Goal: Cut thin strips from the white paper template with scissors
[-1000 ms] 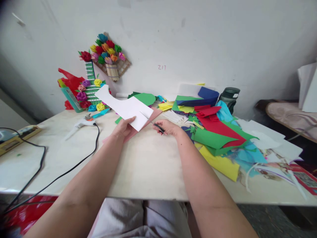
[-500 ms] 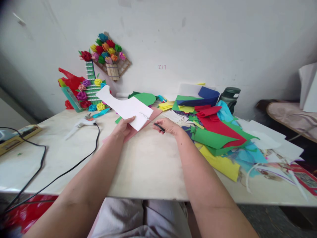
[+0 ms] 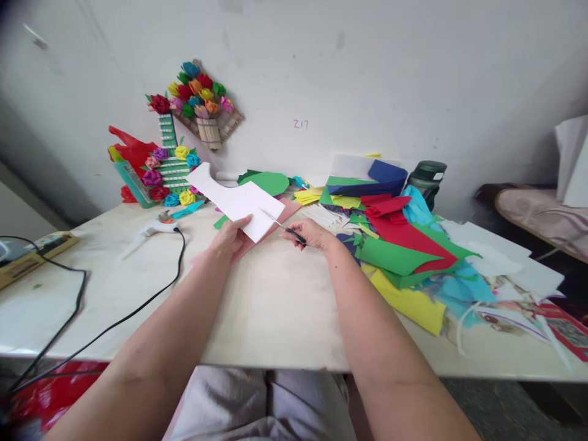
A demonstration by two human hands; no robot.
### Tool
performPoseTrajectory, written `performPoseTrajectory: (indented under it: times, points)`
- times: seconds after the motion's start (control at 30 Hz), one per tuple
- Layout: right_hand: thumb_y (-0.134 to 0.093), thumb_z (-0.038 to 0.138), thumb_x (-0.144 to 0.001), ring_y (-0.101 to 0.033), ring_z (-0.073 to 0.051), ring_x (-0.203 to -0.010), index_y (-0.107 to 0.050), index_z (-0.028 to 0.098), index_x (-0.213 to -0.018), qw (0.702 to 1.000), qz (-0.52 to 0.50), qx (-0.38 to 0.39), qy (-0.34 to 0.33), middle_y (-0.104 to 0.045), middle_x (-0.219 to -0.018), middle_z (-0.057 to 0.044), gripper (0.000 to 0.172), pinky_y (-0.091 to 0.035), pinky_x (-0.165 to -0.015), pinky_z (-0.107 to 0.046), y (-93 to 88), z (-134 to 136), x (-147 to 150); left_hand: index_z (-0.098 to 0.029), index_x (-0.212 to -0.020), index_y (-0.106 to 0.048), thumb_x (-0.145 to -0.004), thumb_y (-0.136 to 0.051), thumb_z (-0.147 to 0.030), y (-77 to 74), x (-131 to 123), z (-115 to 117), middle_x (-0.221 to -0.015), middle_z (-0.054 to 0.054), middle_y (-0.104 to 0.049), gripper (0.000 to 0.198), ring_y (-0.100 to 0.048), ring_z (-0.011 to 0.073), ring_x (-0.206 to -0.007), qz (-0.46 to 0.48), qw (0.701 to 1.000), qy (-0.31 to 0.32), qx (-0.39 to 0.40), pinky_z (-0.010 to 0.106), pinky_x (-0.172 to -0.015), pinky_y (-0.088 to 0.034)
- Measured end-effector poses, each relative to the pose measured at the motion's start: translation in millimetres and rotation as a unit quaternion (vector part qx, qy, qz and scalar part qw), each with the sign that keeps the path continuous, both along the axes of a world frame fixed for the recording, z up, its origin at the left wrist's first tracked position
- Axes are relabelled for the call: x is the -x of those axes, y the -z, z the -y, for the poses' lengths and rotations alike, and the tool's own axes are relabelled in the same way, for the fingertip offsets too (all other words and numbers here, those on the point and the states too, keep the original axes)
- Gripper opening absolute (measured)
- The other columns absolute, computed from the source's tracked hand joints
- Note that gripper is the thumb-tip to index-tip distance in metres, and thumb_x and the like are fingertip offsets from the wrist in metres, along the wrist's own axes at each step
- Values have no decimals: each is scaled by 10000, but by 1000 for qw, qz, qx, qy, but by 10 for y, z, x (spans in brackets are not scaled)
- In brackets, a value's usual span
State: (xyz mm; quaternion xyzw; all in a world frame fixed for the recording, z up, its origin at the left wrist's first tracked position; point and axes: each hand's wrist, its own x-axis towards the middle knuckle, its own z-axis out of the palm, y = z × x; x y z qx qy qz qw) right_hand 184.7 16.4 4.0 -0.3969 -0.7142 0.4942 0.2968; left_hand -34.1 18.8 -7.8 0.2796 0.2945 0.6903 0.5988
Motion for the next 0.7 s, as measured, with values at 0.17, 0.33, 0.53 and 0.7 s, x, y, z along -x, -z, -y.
performPoseTrajectory:
  times: [0.17,0.33,0.53,0.7]
  points:
    - [-680,331,-702,-440,-44,-408,-608,123,-781,1000,1,22,-3,-499,-538,35,235,-354,-353,-169,28,-14,-18,-133,-1026,-634,-606,-700,5,2,9,6,-997,100,-695,447,-634,260,-989,-23,1000,2,-2,363,-921,-500]
    - [-662,307,-725,-437,-46,-402,-587,123,-766,1000,18,14,2,-505,-535,31,203,-360,-357,-171,-25,42,-7,-130,-1025,-631,-605,-703,-5,-6,6,27,-1005,109,-691,445,-623,271,-1010,-34,999,10,-1,372,-930,-493]
    - [-654,336,-721,-437,-52,-388,-525,142,-689,1000,22,16,-5,-504,-496,34,235,-358,-355,-171,-76,87,16,-130,-1055,-615,-601,-701,1,-40,-46,94,-1013,117,-688,481,-625,284,-1002,-26,999,30,10,400,-925,-494]
    - [-659,444,-697,-448,-55,-372,-484,155,-646,999,50,7,-6,-526,-491,26,342,-341,-347,-174,-94,103,26,-114,-1059,-605,-595,-705,-7,-40,-67,119,-1041,126,-676,487,-620,286,-1008,-37,998,48,-4,422,-929,-488]
